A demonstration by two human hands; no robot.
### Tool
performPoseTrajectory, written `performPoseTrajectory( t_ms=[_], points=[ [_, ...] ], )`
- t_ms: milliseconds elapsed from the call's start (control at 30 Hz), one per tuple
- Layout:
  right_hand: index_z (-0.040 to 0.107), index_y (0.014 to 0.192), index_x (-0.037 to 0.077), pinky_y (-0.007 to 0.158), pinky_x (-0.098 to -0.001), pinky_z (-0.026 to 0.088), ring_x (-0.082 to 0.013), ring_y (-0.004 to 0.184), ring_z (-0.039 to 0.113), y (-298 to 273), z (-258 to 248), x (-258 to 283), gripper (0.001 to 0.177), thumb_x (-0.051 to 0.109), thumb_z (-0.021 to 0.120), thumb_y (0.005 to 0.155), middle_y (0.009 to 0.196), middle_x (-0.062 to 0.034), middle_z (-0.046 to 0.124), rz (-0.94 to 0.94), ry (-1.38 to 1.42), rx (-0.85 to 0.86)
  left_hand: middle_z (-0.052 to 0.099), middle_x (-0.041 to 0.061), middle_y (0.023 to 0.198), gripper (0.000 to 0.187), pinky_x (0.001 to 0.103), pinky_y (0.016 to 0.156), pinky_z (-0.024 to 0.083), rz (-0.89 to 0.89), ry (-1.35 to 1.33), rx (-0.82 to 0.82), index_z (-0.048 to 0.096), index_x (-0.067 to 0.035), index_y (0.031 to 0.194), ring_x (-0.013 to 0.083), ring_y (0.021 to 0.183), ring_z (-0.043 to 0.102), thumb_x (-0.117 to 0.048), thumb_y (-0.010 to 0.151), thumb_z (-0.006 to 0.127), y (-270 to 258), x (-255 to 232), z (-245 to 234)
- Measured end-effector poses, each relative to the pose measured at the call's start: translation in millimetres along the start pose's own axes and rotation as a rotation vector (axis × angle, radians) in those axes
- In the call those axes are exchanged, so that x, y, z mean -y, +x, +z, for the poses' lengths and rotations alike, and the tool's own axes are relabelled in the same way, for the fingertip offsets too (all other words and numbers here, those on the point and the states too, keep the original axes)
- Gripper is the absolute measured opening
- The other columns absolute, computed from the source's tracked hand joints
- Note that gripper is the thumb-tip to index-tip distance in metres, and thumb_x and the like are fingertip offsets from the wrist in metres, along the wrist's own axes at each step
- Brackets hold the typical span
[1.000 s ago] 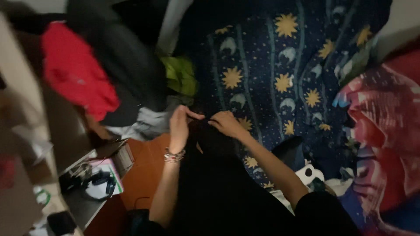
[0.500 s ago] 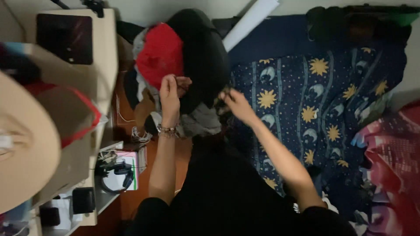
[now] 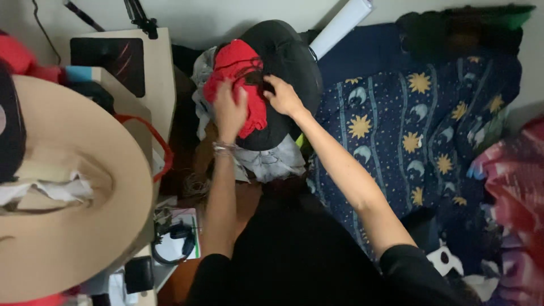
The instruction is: Tidying a bedroom by picking up clothes, hats, and other items from the bed and moving them to a chair or side table.
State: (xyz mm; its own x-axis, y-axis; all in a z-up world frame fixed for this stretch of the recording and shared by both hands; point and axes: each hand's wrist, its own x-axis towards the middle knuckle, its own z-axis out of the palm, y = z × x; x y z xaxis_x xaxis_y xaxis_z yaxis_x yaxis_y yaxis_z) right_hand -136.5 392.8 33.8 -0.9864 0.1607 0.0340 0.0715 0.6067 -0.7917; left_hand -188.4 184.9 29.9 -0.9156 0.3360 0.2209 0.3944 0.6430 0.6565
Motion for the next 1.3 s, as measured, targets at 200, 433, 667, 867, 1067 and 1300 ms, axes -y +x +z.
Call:
performPoseTrajectory(
  t_ms=[200,433,667,867,1067,1300],
  points=[
    [0.062,0.136,0.005,0.111,-0.0425,0.045,-0.0394,0.132,0.055,-56.2,-1.1,-9.5,0.048,0.014,0.072,0.09,0.144,-0.0246,0.056,0.107,-0.024,0.048,0.037,0.024,0.159,0.069,0.071,0.105,0.03,-0.168,0.048,0.359,0.043,-0.006,0.151,0.0485,0.144,0.033,-0.045,0.096,0.06,-43.0,-26.1,27.8],
    [0.064,0.135,0.008,0.099,-0.0334,0.054,-0.0209,0.115,0.071,-156.0,-23.0,-26.9,0.042,0.021,0.069,0.095,0.129,-0.0137,0.073,0.387,0.217,0.046,0.035,0.028,0.16,0.073,0.074,0.107,0.03,-0.102,0.053,0.349,0.041,-0.003,0.153,0.0491,0.147,0.034,-0.05,0.099,0.057,-61.1,-35.5,32.1],
    [0.063,0.133,0.001,0.091,-0.0294,0.055,-0.0131,0.101,0.068,-304.3,3.2,-107.7,0.037,0.021,0.065,0.103,0.115,-0.0056,0.071,0.537,0.605,-0.13,0.046,0.029,0.154,0.06,0.063,0.115,0.032,0.071,-0.097,0.39,0.057,0.001,0.142,0.0471,0.143,0.04,-0.042,0.1,0.061,-100.9,-83.0,21.2],
    [0.058,0.14,0.005,0.089,-0.0312,0.057,-0.0171,0.102,0.071,-402.6,7.4,-121.1,0.042,0.024,0.061,0.103,0.119,-0.0074,0.071,0.812,0.833,-0.296,0.063,0.023,0.136,0.043,0.047,0.109,0.044,0.187,-0.238,0.444,0.065,0.002,0.128,0.0402,0.127,0.057,-0.03,0.098,0.067,-129.0,-91.3,42.7],
    [0.057,0.139,0.007,0.088,-0.0333,0.058,-0.0178,0.104,0.072,-442.6,-20.1,-129.7,0.043,0.027,0.061,0.102,0.127,-0.0081,0.072,0.933,0.884,-0.426,0.07,0.022,0.119,0.034,0.045,0.098,0.051,0.207,-0.284,0.552,0.071,0.0,0.117,0.0397,0.111,0.066,-0.028,0.098,0.067,-128.5,-121.3,50.0],
    [0.058,0.139,0.009,0.084,-0.0332,0.056,-0.017,0.102,0.072,-430.1,-91.4,-157.6,0.042,0.028,0.061,0.102,0.123,-0.0058,0.072,0.915,0.884,-0.589,0.072,0.02,0.113,0.034,0.043,0.09,0.053,0.215,-0.338,0.624,0.07,0.0,0.118,0.0396,0.105,0.069,-0.027,0.099,0.066,-118.7,-170.2,78.6]
  ],
)
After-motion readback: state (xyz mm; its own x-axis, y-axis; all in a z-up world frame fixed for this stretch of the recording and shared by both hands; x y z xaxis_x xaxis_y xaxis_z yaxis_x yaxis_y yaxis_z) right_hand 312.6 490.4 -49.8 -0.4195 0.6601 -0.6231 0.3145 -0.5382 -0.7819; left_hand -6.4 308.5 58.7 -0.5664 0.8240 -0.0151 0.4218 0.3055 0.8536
